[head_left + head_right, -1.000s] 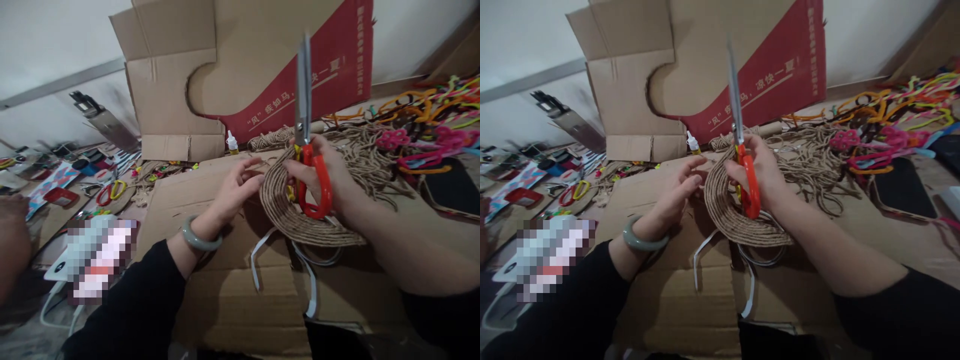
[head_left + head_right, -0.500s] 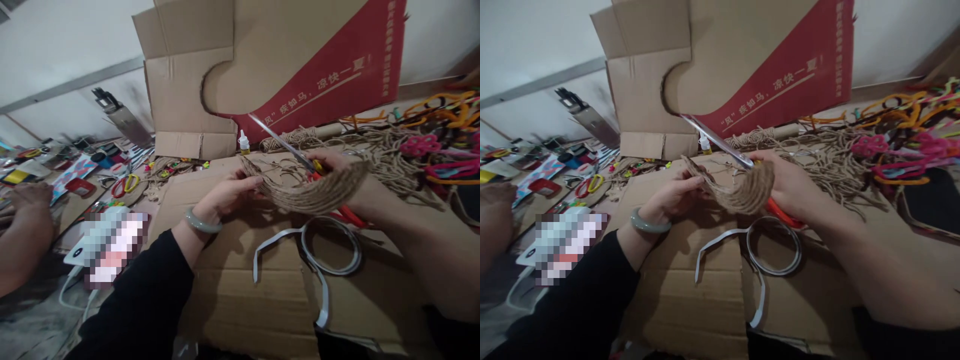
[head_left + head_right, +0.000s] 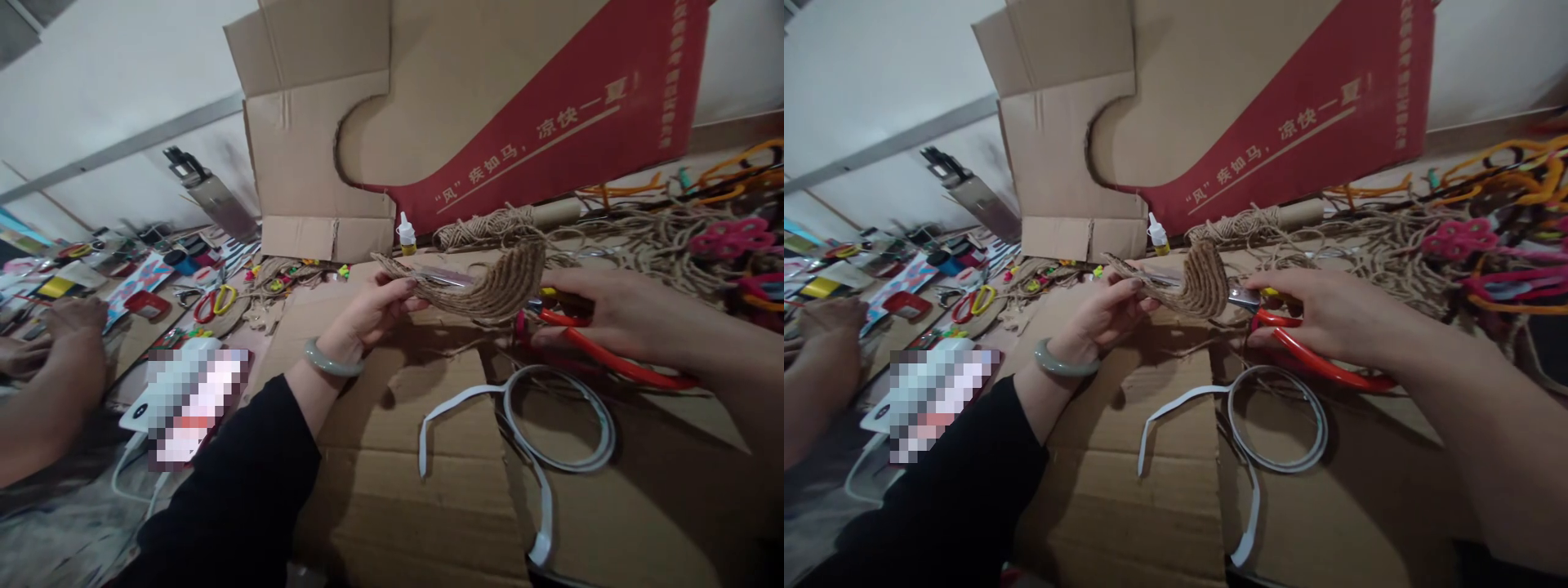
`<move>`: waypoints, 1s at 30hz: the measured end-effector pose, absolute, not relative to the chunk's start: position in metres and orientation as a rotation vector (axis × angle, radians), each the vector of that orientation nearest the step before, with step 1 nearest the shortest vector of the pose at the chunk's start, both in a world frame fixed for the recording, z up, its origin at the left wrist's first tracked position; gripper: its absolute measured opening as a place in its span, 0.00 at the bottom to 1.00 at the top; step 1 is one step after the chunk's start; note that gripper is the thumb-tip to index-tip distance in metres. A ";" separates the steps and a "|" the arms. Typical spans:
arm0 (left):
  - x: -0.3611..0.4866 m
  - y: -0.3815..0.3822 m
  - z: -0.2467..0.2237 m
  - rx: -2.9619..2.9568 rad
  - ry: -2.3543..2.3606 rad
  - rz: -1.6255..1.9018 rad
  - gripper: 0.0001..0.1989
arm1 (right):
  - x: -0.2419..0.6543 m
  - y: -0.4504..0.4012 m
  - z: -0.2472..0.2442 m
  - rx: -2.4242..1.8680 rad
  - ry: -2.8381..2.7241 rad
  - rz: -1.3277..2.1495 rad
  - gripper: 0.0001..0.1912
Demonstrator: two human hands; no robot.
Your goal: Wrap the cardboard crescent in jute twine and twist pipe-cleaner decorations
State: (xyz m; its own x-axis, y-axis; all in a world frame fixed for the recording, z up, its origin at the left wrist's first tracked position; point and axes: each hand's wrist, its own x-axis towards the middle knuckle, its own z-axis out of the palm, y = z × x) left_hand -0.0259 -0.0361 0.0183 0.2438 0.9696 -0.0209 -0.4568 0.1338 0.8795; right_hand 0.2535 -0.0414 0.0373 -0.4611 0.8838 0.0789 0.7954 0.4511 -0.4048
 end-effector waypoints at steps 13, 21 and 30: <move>-0.019 -0.040 0.021 0.877 0.779 1.157 0.10 | 0.250 -0.043 0.042 -1.340 -2.451 0.355 0.13; -0.022 -0.037 0.019 0.899 0.734 1.165 0.08 | 0.249 -0.042 0.040 -1.214 -2.461 0.293 0.09; -0.023 -0.036 0.022 0.882 0.781 1.163 0.08 | 0.252 -0.042 0.033 -1.211 -2.445 0.235 0.20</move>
